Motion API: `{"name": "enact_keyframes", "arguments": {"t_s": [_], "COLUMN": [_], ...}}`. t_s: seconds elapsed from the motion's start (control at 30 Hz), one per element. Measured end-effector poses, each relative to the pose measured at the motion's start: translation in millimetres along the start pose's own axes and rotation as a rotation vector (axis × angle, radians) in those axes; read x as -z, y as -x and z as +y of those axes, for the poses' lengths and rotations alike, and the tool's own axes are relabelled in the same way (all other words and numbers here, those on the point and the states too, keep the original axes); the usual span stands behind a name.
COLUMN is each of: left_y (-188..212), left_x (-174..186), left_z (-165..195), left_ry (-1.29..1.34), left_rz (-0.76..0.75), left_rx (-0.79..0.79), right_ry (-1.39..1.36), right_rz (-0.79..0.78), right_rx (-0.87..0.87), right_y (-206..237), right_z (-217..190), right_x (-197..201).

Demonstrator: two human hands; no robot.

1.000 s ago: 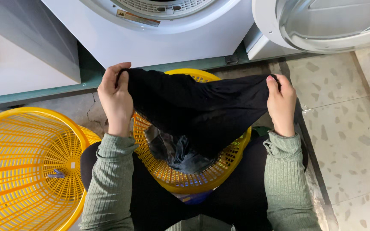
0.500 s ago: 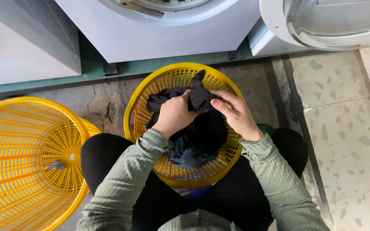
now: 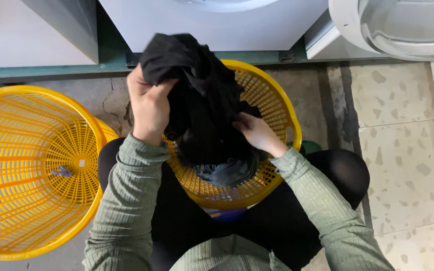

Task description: The person sits on the floor in front of a front-loading washer and takes garments one at a time from a yellow laundry basket, shaking out and stretching each item before placing it into the washer drum. After emptying the basket, the person closes the washer door and turns the control dial to start the machine.

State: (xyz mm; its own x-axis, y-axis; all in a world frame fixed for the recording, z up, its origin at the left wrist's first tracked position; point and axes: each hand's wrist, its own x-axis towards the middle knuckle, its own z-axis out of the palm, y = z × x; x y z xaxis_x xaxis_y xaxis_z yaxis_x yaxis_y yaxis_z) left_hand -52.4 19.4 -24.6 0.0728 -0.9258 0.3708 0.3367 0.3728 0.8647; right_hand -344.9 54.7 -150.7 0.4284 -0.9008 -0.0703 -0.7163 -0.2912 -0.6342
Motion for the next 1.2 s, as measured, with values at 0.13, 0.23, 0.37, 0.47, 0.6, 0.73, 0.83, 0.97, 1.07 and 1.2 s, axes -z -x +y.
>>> {"name": "enact_keyframes", "arguments": {"t_s": [0.13,0.23,0.37,0.47,0.6,0.73,0.83,0.97,1.07,1.2], "left_y": [-6,-5,-1,0,2,6,3,-10,-19,-20], "left_x": [16,19,11,-1,-12,-5,10,35,43,26], "left_z": [-4,-5,-3,-3,-6,-7,-9,-9,-9,-7], "left_ry": [0.068,0.055,-0.037,-0.103,-0.061,-0.155,-0.078,0.091,0.093,-0.005], "left_rz": [0.122,0.146,0.136,0.091,0.058,0.037,0.117,0.327,0.421,0.297], "left_rx": [-0.091,-0.118,-0.111,-0.15,-0.172,-0.218,-0.232,-0.253,-0.256,-0.158], "right_ry": [-0.745,-1.121,-0.843,-0.083,-0.137,0.041,0.006,-0.216,-0.901,-1.192], "right_rz": [0.292,0.549,0.758,0.287,-0.233,-0.139,-0.16,0.154,0.506,0.746], "right_rx": [-0.185,-0.153,-0.102,-0.408,-0.204,0.05,-0.162,-0.275,-0.208,0.172], "right_y": [7,29,33,22,5,7,1,-12,-6,16], "right_z": [0,-2,-4,-6,-24,-42,-38,-25,-30,-46], "right_x": [46,105,134,111,19,-64,-66,-16,58,135]}}
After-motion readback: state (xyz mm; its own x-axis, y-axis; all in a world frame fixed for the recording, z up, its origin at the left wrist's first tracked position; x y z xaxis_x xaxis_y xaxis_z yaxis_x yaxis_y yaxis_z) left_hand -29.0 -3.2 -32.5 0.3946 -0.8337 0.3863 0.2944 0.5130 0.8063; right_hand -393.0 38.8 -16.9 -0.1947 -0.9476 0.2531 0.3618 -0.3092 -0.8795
